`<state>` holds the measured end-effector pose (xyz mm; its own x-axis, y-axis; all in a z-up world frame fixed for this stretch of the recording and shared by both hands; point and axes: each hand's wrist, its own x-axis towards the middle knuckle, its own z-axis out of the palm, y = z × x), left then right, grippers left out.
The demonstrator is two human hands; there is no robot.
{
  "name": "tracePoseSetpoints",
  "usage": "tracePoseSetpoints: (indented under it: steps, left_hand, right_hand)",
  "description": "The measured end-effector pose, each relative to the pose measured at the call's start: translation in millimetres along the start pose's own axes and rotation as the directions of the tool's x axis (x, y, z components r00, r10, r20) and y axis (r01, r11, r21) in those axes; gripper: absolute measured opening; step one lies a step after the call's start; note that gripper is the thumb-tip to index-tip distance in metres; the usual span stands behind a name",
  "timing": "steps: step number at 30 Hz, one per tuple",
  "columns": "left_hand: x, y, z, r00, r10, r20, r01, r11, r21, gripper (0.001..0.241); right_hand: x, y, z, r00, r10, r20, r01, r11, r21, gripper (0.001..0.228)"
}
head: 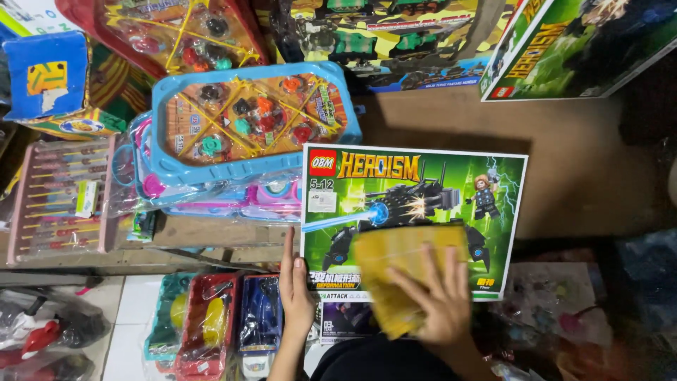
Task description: Cleaning and dusting off several toy boxes using a yellow cloth on a display shelf.
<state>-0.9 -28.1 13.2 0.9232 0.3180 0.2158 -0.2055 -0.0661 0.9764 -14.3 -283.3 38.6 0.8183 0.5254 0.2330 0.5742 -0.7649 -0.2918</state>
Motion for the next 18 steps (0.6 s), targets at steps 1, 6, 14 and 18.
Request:
tracePoseSetpoints:
  steps: [1, 6, 14, 18]
  left_hand:
    - [1.2, -1.2, 0.0, 1.0, 0.009, -0.007, -0.009, 1.0, 0.022, 0.056]
    - [-3.9, -9.4, 1.5, 1.0, 0.009, -0.03, -0.008, 0.999, 0.032, 0.054]
    - [-5.2, -6.1, 0.5, 0.999, -0.016, -0.034, 0.017, 0.999, 0.028, 0.055]
    - [-3.1, -2.1, 1.7, 0.999, -0.038, -0.032, 0.038, 0.999, -0.014, 0.055]
  right_hand:
    - [-7.7, 14.9, -2.0, 0.975, 0.139, -0.173, -0.136, 0.99, 0.026, 0.077]
    - [-39.4, 29.5, 18.4, 0.727, 0.489, -0.483, -0.496, 0.859, 0.123, 0.064]
    - [-57.3, 67.5, 40.5, 0.737, 0.339, -0.585, -0.308, 0.939, 0.155, 0.065]
    - [-32.2, 22.6, 20.8, 0.809, 0.172, -0.561, -0.189, 0.982, 0.027, 0.062]
